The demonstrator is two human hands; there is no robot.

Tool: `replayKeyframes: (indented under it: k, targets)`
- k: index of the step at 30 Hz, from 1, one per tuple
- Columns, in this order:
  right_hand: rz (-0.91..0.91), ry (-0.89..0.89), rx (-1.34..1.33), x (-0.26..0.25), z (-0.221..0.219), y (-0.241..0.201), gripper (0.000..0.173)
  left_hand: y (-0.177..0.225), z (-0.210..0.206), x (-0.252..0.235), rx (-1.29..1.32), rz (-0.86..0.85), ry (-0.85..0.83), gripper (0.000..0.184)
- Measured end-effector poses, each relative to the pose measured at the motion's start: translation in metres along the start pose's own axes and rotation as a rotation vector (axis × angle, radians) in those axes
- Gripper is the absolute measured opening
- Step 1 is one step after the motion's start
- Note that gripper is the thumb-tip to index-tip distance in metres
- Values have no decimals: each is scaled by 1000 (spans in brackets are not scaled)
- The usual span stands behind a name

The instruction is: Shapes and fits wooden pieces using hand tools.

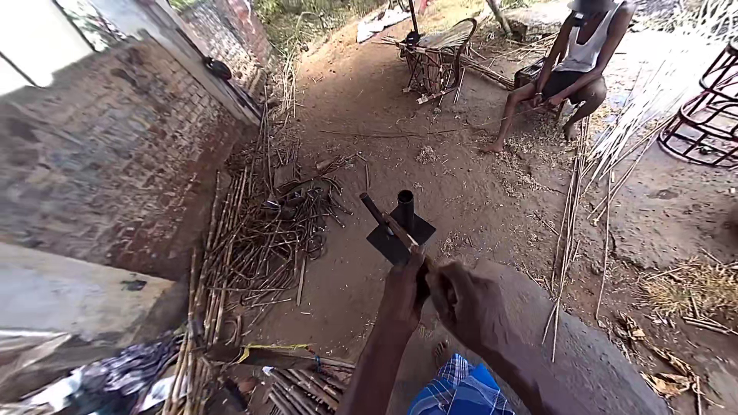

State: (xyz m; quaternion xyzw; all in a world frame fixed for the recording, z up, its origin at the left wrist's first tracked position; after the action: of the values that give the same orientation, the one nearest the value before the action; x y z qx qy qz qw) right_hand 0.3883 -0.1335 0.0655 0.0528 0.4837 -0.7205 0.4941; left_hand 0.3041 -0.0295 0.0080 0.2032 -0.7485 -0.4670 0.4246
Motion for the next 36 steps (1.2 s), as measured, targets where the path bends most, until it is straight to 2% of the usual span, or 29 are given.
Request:
replayKeyframes:
  k: [3,6,9,13,17,21,23,25,26,28,29,30,31,33,34,35,36]
  targets:
    - [130,48,-91,40,18,-38,27,-13,15,33,158,41,-93,38]
    - [108,29,-173,62,32,-44,30,-25,13,57,210,68,-115,36]
    - [120,94,-178,64,50,-43,26,-27,0,63,225,101,-175,37]
    - [90,136,-168,57,70,-35,23,-29,-19,63,240,164,-233,37]
    - [3,187,-196,40,95,-15,33,-21,-51,55,201,203,-300,31]
    - [-77,189,-292,-16,122,43,36,4,-113,30,26,123,-292,39]
    - [-70,187,-278,-29,119,42,32,12,-116,29,50,93,-269,41]
    - [29,107,-224,-4,98,9,36,11,-87,45,49,104,-310,38]
    - [59,1,-231,19,78,-2,50,4,-65,48,42,98,-338,33]
    - [106,-355,-182,70,21,-23,98,-18,-7,43,9,77,-348,31]
    - [140,-558,-151,93,-8,-32,105,-26,29,38,-68,45,-295,37]
    - [179,-733,-101,112,-33,-40,100,-31,68,35,-218,-9,-204,40]
    - [224,-825,-57,121,-47,-49,84,-32,108,35,-421,-67,-93,41]
    - [331,-724,6,102,-48,-73,48,-27,180,46,-850,-172,132,43]
    - [391,-634,74,82,-46,-87,42,-21,207,54,-1011,-260,207,41]
    - [445,-577,161,62,-50,-100,46,-15,228,65,-1141,-353,243,39]
    - [485,-569,260,45,-62,-107,59,-8,244,74,-1256,-460,250,37]
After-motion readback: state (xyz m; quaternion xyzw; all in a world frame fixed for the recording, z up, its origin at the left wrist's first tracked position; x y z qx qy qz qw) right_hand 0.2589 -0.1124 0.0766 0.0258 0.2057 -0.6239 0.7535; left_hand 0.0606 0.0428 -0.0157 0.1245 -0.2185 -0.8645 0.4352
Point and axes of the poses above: each hand's wrist, its own x-axis away from the middle knuckle, its own z-axis out of the back of the hand, y = z × x, the point moved 10 cm from there along -x, towards the middle knuckle, and after that the axes turned 1 degree about -y, right-handed, at the moved point
